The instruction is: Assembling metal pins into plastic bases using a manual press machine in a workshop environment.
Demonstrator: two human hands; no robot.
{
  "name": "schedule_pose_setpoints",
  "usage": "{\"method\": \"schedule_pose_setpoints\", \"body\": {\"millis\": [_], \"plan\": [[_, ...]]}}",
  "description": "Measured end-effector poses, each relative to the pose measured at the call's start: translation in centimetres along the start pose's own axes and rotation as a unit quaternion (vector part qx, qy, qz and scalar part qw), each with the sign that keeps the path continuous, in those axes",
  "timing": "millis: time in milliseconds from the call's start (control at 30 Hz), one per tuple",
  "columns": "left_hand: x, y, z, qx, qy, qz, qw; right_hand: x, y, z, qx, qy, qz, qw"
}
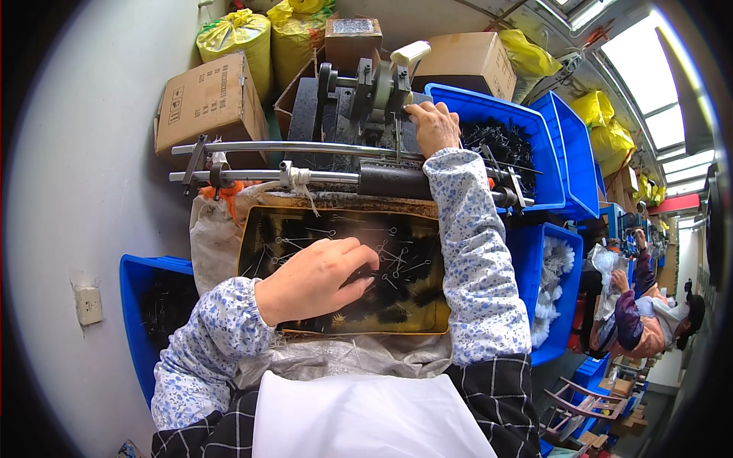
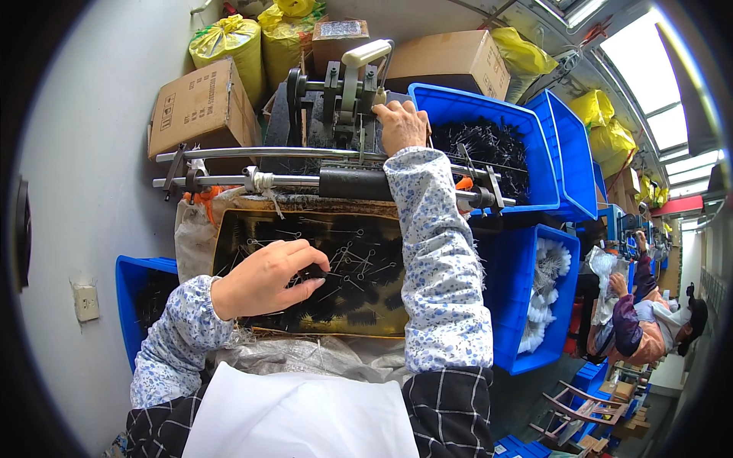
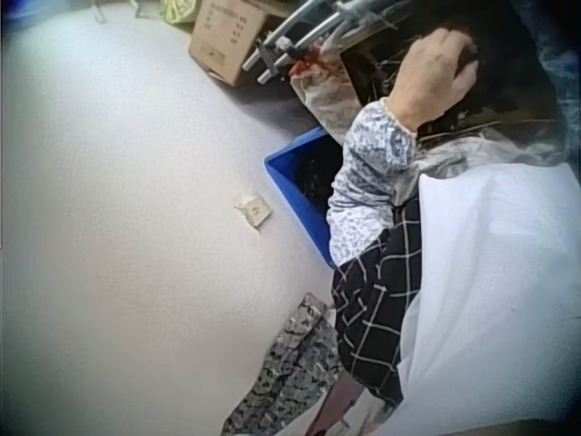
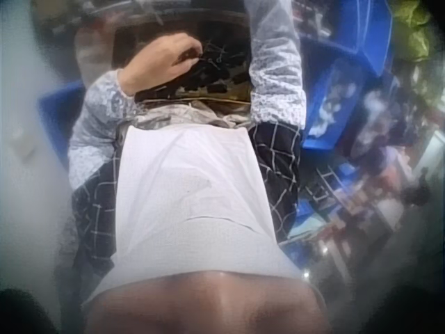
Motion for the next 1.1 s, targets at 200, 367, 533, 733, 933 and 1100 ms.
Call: {"method": "schedule_pose_setpoints", "body": {"millis": [200, 367, 533, 733, 933, 1100], "plan": [[-0.2, 0.2, 0.4, -0.007, -0.004, -0.005, 1.000, 0.3, 1.7, 1.6, 0.005, 0.027, -0.133, 0.991], [0.1, 0.4, 0.6, -0.038, -0.006, -0.024, 0.999, -0.4, 2.8, 0.5, 0.017, -0.039, -0.158, 0.986], [-0.1, 0.0, 1.0, -0.026, 0.004, -0.006, 1.000, 2.0, 1.8, 0.1, 0.013, -0.086, -0.150, 0.985], [-0.5, 0.0, 1.1, -0.040, 0.007, -0.013, 0.999, 6.0, 0.5, 0.5, 0.026, -0.060, -0.135, 0.989], [-0.2, 0.7, 1.6, -0.065, 0.040, 0.014, 0.997, 3.6, 1.6, 1.0, 0.045, -0.033, -0.134, 0.989], [0.4, 0.2, 1.9, -0.123, 0.079, 0.011, 0.989, -1.7, 2.3, 0.0, 0.032, -0.082, -0.141, 0.986]]}}
Point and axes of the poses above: each hand's wrist, its own y-axis away from the middle knuckle, its own z-axis out of the back of the hand, x = y × z, the point moved 2 cm from there along -y, towards the middle knuckle, and after that the axes turned 2 degrees about x, right-handed, at the moved point
